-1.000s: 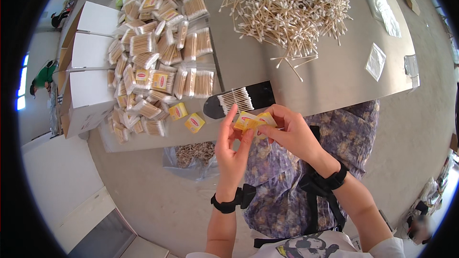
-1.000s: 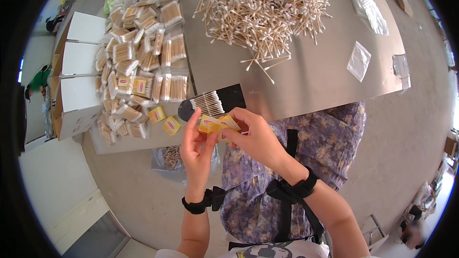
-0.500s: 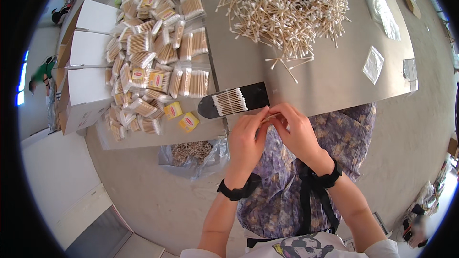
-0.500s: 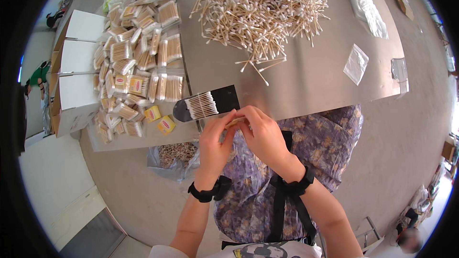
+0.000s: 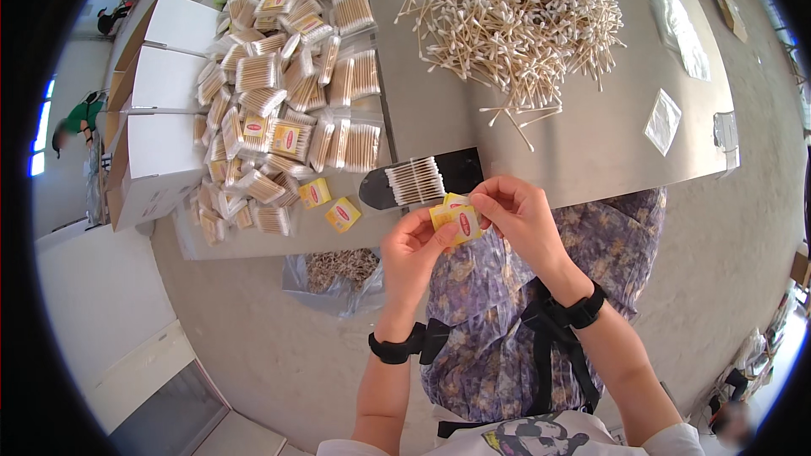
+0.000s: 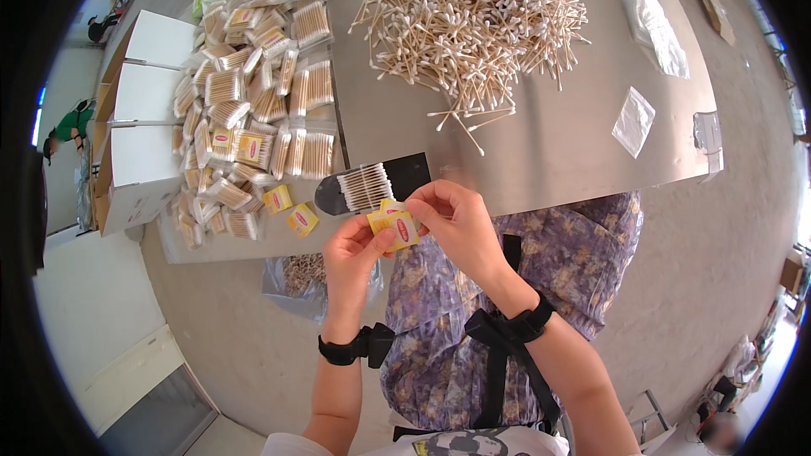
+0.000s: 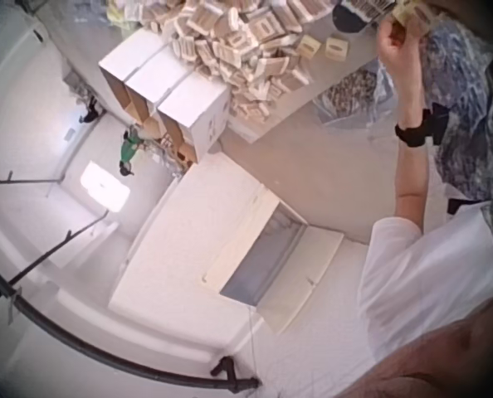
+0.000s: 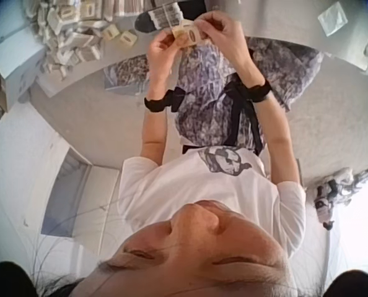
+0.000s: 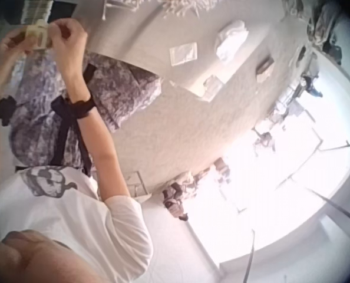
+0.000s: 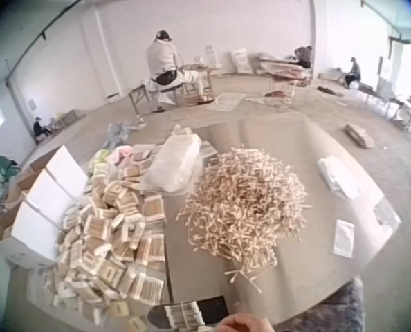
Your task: The recorder sorts cotton swabs into boxes and applies glue to labels for packaging.
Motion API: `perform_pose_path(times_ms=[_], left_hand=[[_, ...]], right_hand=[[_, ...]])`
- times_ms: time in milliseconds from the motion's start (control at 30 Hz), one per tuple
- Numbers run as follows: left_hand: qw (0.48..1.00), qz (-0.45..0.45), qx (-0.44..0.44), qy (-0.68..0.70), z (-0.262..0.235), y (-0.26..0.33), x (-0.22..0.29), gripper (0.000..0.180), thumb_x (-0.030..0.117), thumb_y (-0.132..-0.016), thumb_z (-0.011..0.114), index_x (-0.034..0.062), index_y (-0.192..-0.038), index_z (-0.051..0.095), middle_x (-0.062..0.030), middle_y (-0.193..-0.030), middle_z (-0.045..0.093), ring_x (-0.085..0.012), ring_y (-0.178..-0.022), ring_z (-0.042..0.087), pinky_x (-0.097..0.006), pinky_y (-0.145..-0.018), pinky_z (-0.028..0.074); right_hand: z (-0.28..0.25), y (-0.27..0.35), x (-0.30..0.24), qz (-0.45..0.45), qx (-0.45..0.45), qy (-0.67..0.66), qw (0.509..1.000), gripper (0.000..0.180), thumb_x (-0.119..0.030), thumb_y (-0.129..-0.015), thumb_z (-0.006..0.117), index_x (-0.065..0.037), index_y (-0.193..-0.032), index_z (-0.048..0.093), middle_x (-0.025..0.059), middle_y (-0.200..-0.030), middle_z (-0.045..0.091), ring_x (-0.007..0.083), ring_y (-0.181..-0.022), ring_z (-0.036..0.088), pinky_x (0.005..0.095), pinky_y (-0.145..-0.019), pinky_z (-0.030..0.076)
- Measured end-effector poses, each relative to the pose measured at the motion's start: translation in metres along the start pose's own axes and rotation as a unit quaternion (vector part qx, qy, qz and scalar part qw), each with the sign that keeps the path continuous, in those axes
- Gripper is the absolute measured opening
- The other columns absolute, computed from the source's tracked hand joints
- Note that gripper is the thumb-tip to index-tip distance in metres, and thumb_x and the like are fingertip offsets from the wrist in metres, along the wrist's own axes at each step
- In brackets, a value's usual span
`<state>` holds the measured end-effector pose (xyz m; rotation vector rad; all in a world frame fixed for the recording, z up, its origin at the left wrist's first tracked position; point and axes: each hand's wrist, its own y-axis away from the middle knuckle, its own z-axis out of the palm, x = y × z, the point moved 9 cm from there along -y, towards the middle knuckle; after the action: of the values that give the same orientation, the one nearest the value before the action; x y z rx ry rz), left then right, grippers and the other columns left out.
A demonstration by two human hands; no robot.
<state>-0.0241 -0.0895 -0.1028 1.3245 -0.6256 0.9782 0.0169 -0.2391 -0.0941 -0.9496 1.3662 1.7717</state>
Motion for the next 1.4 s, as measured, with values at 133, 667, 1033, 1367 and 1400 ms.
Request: perform_pose_path(times_ms=[133,667,1033,1367,1400], left_hand=[[1.000,0.022,0.008,-0.017,0.000,0.002,0.008,0.021,0.009,-0.084,0.070,-0.0009,-0.102,0.063,-0.0044,-0.088,0.067,-0.0074,-0.074,0.060,-0.020,-0.062,0.047],[0.994,0.012,-0.083,-0.074,0.045,0.002,0.011,0.027,0.008,-0.090,0.062,-0.0044,-0.114,0.061,-0.0088,-0.097,0.068,-0.0132,-0.082,0.066,-0.022,-0.067,0.051],[0.989,0.038,-0.087,-0.117,0.083,-0.003,0.016,0.024,0.001,-0.082,0.070,-0.0041,-0.105,0.064,-0.0048,-0.084,0.067,-0.0070,-0.075,0.061,-0.019,-0.067,0.048],[0.986,0.063,-0.074,-0.135,0.089,-0.004,0.016,0.010,0.008,-0.086,0.066,-0.0006,-0.085,0.062,0.0001,-0.079,0.060,-0.0060,-0.066,0.054,-0.019,-0.058,0.041],[0.986,0.065,-0.080,-0.130,0.095,-0.002,0.018,0.010,0.008,-0.086,0.066,-0.0006,-0.085,0.062,0.0001,-0.079,0.060,-0.0060,-0.066,0.054,-0.019,-0.058,0.041]], right_hand=[[0.004,0.003,-0.004,-0.004,-0.008,-0.024,1.000,0.013,-0.009,-0.087,0.065,0.003,-0.091,0.061,0.0042,-0.082,0.064,0.0072,-0.071,0.057,0.0223,-0.064,0.047],[-0.047,0.023,0.002,-0.001,-0.005,-0.005,1.000,0.016,-0.008,-0.084,0.067,0.004,-0.095,0.063,0.0045,-0.085,0.066,0.0080,-0.078,0.062,0.0228,-0.070,0.050],[-0.081,0.037,0.007,-0.004,0.004,-0.056,0.998,0.016,-0.008,-0.087,0.065,0.003,-0.097,0.060,0.0034,-0.089,0.065,0.0078,-0.082,0.061,0.0228,-0.071,0.050],[-0.209,0.052,-0.008,-0.040,0.242,-0.031,0.969,0.026,-0.009,-0.085,0.066,0.001,-0.107,0.055,0.0038,-0.086,0.064,0.0068,-0.069,0.057,0.0198,-0.057,0.044],[-0.242,0.055,-0.010,-0.082,0.300,-0.017,0.950,0.024,-0.009,-0.086,0.064,-0.001,-0.108,0.057,0.0004,-0.082,0.062,0.0028,-0.062,0.050,0.0177,-0.051,0.037]])
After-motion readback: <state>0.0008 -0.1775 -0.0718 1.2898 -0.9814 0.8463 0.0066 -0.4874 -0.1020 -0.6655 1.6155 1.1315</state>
